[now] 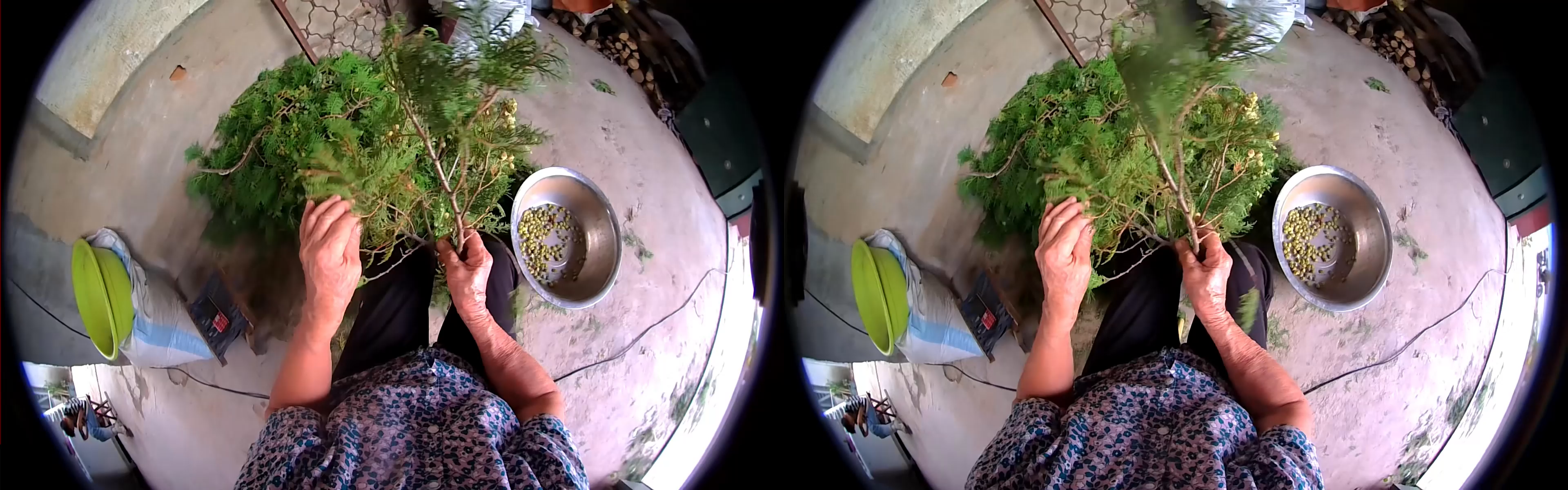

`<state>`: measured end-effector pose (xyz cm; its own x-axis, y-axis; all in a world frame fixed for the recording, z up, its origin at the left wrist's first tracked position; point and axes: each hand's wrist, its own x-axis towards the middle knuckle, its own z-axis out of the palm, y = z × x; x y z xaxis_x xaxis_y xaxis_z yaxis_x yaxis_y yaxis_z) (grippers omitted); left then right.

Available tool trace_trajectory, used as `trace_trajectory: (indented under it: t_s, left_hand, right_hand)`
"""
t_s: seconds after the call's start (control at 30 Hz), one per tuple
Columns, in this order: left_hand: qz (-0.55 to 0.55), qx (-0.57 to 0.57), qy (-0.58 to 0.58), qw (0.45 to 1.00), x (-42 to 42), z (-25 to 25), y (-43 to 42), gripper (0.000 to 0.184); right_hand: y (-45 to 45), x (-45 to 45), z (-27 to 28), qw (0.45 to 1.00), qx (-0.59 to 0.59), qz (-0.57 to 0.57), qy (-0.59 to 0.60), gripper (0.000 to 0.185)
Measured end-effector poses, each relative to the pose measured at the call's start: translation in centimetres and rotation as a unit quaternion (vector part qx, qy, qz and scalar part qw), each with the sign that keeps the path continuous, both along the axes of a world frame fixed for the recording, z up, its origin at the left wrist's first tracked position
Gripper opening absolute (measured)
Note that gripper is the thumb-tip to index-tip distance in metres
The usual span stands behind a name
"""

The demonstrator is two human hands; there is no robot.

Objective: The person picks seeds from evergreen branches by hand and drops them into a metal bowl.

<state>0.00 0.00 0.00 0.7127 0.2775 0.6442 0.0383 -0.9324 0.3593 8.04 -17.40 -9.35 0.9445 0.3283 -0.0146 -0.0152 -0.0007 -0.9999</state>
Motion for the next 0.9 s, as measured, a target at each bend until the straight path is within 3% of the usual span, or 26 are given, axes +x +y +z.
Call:
trace_trajectory:
  t_s: [0.03, 0.1, 0.23, 0.33, 0.43, 0.5, 0.53, 0.6, 0.7, 0.73, 0.77, 0.83, 0.9]
  left_hand:
    - [-0.004, -0.011, -0.019, 1.0, -0.1, 0.0, -0.1, 0.013]
    - [-0.015, -0.01, -0.046, 0.999, 0.1, 1.0, -0.3, 0.013]
    - [-0.04, -0.059, -0.062, 0.995, 0.1, 1.7, -2.0, 0.014]
    - [-0.06, -0.124, -0.081, 0.987, 0.1, 1.9, -2.9, 0.014]
    - [-0.028, -0.175, -0.154, 0.972, -0.9, 2.8, -4.6, 0.014]
    - [-0.04, -0.079, -0.169, 0.982, -1.6, 4.6, -5.6, 0.014]
    - [-0.082, -0.052, -0.165, 0.981, -1.9, 5.3, -6.1, 0.013]
    - [-0.165, -0.053, -0.144, 0.974, -2.0, 6.4, -7.6, 0.01]
    - [-0.279, -0.126, -0.007, 0.952, -0.8, 6.6, -9.1, 0.02]
    - [-0.285, -0.143, 0.011, 0.948, 0.1, 6.0, -9.4, 0.022]
    - [-0.291, -0.159, 0.026, 0.943, 1.1, 5.2, -9.6, 0.024]
    - [-0.256, -0.179, 0.084, 0.946, 2.9, 3.6, -9.9, 0.024]
    - [-0.239, -0.18, 0.108, 0.948, 4.9, 1.0, -9.6, 0.029]
  right_hand:
    - [0.3, 0.1, 0.2, 0.999, -0.014, -0.007, -0.049, 0.045]
    - [1.2, 0.6, 2.0, 0.997, 0.059, -0.021, -0.036, 0.047]
    - [0.5, 1.4, 3.8, 0.998, 0.045, -0.018, -0.033, 0.052]
    - [0.8, 1.7, 3.0, 0.99, -0.008, -0.057, -0.132, 0.042]
    - [0.7, 0.8, 3.1, 0.957, -0.043, -0.115, -0.262, 0.049]
    - [0.7, 0.2, 2.8, 0.977, -0.017, -0.067, -0.204, 0.054]
    - [0.6, -0.3, 3.8, 0.968, -0.029, -0.07, -0.237, 0.053]
    - [0.2, -1.4, 4.9, 0.951, -0.062, -0.07, -0.295, 0.052]
    - [-0.6, -3.6, 6.0, 0.954, -0.145, -0.035, -0.261, 0.036]
    - [-0.3, -4.1, 5.1, 0.934, -0.124, -0.076, -0.326, 0.029]
    - [-0.5, -4.6, 4.7, 0.962, -0.081, -0.037, -0.258, 0.029]
    - [-0.7, -5.3, 4.0, 0.928, -0.215, 0.002, -0.304, 0.027]
    - [-0.9, -5.7, 3.4, 0.916, -0.227, -0.002, -0.331, 0.026]
